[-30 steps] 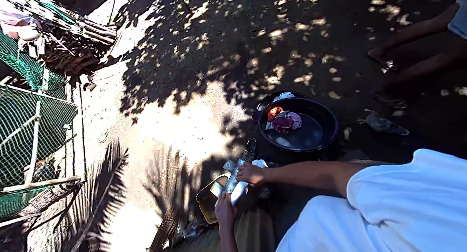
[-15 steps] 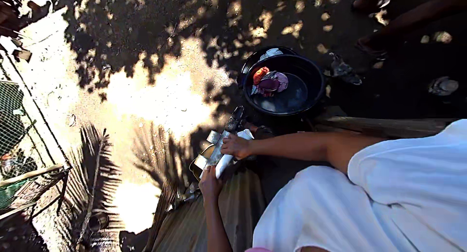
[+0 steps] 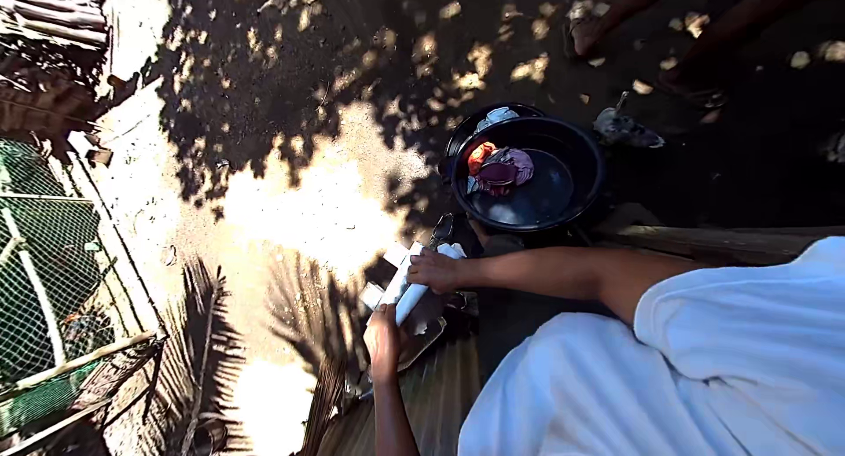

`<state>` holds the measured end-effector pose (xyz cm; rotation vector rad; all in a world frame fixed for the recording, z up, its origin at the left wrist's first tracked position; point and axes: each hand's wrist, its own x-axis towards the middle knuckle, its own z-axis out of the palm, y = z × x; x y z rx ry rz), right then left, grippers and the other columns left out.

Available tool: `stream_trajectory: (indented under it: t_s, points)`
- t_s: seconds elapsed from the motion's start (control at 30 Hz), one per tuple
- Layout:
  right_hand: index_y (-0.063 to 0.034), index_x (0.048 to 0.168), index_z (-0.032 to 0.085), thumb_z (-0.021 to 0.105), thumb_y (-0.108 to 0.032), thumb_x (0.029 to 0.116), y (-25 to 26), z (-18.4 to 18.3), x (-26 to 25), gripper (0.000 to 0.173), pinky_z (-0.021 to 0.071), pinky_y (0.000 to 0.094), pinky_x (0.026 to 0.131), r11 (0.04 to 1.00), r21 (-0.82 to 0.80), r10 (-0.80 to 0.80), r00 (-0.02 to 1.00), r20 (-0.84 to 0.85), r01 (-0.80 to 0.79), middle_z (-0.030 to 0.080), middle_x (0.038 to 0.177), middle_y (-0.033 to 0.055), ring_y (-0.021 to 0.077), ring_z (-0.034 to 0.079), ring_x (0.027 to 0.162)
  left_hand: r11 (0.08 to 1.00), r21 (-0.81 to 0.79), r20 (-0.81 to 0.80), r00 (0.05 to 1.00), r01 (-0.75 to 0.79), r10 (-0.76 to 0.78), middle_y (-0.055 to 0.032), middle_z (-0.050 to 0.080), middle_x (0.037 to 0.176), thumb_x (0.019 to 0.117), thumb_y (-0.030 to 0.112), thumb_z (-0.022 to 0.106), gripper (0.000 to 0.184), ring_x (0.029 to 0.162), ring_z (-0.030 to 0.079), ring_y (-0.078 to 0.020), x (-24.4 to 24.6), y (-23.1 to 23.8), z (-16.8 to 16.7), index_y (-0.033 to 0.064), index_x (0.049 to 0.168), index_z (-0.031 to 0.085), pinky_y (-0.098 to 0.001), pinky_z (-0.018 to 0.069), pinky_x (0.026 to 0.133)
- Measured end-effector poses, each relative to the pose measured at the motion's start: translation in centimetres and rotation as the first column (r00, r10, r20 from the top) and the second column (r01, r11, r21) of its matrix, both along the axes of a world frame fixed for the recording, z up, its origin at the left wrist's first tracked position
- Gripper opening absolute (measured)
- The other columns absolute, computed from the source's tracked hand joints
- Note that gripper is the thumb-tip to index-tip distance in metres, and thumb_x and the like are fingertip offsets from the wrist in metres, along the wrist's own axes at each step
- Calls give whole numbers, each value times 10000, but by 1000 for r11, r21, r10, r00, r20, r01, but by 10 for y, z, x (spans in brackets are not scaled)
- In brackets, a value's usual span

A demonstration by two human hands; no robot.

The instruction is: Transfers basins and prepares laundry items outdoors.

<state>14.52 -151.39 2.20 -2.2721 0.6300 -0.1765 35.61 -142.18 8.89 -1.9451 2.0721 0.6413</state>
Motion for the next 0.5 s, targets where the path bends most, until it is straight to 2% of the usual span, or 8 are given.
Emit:
stream_trajectory:
  t_s: [0.13,0.2,0.27,0.3,0.37,0.43,0.5]
  points:
    - [-11,1196,689,721,35,794,-36,-17,-30,406,434,664,935,993,35,-109,993,-35,110,681,1173,204,446,574,1200,978,-138,-59,984,159,-168,-182,749,1012,840,246,760,291,973,730,-382,-13,-55,-27,28,1033,751,-594,579,802]
    - [-6,1235,675,689,43,818,-57,-18,-47,420,420,670,952,984,83,-152,986,-68,157,671,1209,212,449,556,1236,983,95,2,987,159,-160,-182,732,1115,943,311,666,339,1099,684,-376,-29,-91,-23,44,1142,733,-592,518,945]
    - [-11,1242,673,684,32,828,-77,-19,-63,417,423,665,943,972,108,-200,977,-77,207,676,1206,205,439,562,1224,939,325,68,988,112,-141,-233,692,1203,1014,385,575,440,1205,621,-409,-49,-127,-19,0,1181,708,-607,439,1043]
    - [-15,1244,675,687,24,832,-86,-21,-70,415,424,663,939,968,110,-217,973,-75,225,679,1204,201,437,567,1218,916,386,86,984,112,-157,-249,665,1263,1033,402,538,480,1263,584,-415,-57,-143,-19,-16,1202,700,-602,403,1085]
    - [-30,1225,687,705,3,817,-113,-26,-83,409,445,654,917,965,54,-254,965,-58,257,694,1174,183,421,595,1184,937,286,10,977,202,-214,-246,648,1313,1004,349,568,446,1302,562,-406,-61,-175,-30,-16,1221,706,-580,387,1120]
    - [-39,1230,691,710,-4,812,-136,-29,-97,420,453,643,909,958,21,-285,956,-71,287,701,1162,173,413,604,1171,942,140,-96,951,306,-294,-213,666,1297,935,262,654,402,1267,604,-372,-68,-206,-40,-4,1232,702,-545,456,1083]
    - [-45,1255,686,704,-20,833,-156,-29,-114,423,448,641,938,946,19,-320,940,-118,324,698,1191,177,419,594,1199,915,188,-116,933,357,-340,-191,652,1306,917,219,669,403,1259,602,-357,-86,-241,-40,21,1268,672,-548,478,1051]
